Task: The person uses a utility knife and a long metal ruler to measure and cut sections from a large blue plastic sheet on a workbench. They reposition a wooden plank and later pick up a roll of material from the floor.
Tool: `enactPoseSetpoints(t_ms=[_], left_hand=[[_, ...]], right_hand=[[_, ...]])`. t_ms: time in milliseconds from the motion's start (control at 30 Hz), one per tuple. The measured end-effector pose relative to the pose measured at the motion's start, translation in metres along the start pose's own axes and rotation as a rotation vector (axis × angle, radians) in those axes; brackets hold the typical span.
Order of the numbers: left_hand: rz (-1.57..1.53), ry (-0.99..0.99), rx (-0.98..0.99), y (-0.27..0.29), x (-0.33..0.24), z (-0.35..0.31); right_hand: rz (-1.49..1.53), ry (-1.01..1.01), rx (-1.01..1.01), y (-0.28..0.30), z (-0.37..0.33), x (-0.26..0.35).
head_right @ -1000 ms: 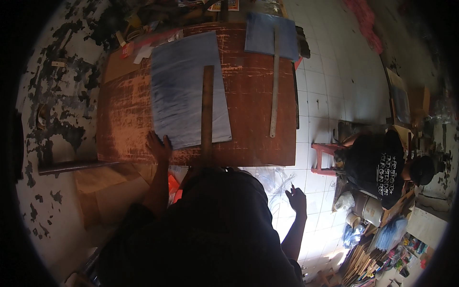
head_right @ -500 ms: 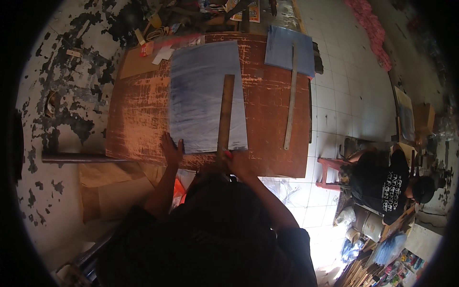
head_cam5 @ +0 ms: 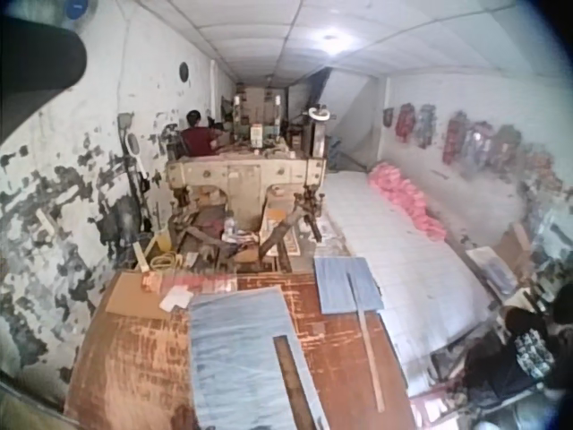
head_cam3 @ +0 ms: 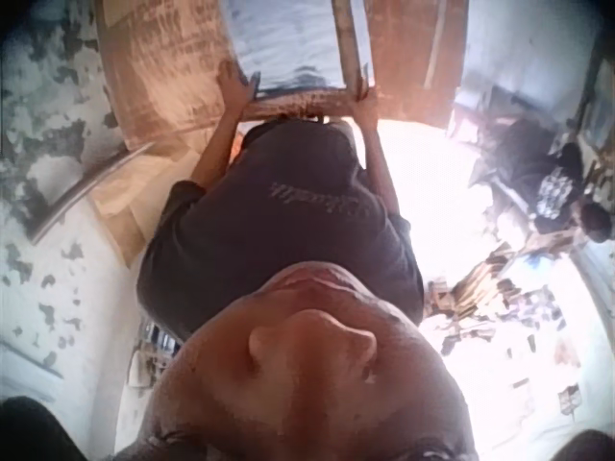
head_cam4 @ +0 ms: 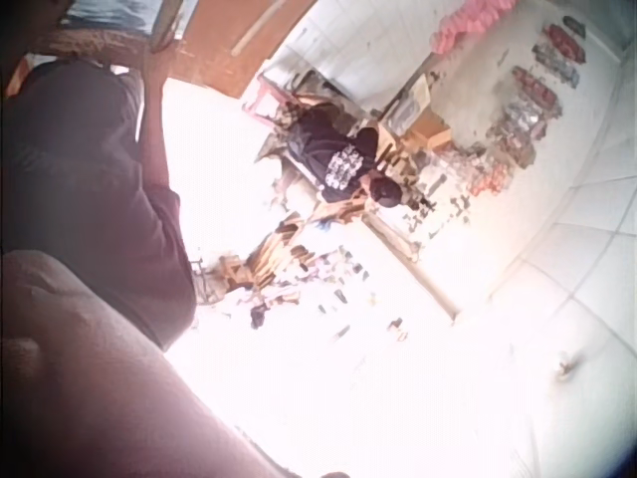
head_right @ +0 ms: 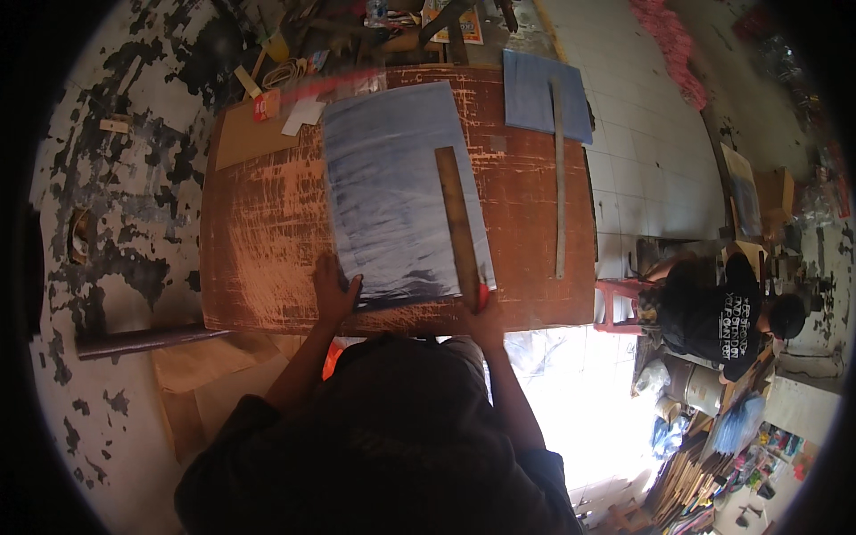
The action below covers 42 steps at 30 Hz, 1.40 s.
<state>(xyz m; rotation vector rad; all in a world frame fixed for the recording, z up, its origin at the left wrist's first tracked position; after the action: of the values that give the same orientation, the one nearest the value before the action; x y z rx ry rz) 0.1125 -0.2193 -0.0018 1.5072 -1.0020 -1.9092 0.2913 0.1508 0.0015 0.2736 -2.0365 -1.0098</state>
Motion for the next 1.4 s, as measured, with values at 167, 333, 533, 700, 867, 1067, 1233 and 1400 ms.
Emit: enactPoseSetpoints(t_ms=[167,333,533,700,867,1067,1233,1400], left_hand=[[-0.007,-0.154,0.011,0.013,0.0,0.051],[-0.096,-0.184,0.114,0.006,0.004,0.134],[0.104,0.02,0.041,-0.015,0.015,0.239],[0.26,0.229,0.2,-0.056,-0.007,0.246],[0.241,0.049,0.105,-0.067,-0.007,0.205],[0.115,-0.317,0.234,-0.069,-0.05,0.11],[0.092,-0.346,0.269,-0.054,-0.052,0.065],[0.117,-0.351,0.253,-0.052,-0.055,0.044]], right_hand=[[-0.283,-0.041,-0.151,0.039,-0.018,-0.017],[-0.198,-0.112,-0.331,0.04,-0.06,-0.047],[-0.191,-0.193,-0.55,0.039,-0.105,-0.066],[-0.187,-0.271,-0.588,0.043,-0.096,-0.087],[-0.122,-0.151,-0.615,0.054,-0.047,-0.083],[-0.199,-0.097,-0.599,0.073,0.006,-0.1],[-0.344,-0.078,-0.668,0.078,0.009,-0.084],[-0.33,-0.079,-0.754,0.074,-0.004,-0.071]])
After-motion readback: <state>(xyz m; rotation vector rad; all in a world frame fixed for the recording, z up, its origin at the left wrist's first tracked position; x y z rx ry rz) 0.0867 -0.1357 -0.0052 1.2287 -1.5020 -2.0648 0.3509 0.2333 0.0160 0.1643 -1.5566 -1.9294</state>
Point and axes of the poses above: each hand's wrist, its own z-axis towards the middle knuckle, its own y-axis out of the back of the hand, x = y × z, the point moved 9 cm from there along z, towards the middle knuckle, and after that the axes turned 8 degrees about -z, right-handed, at the moved point
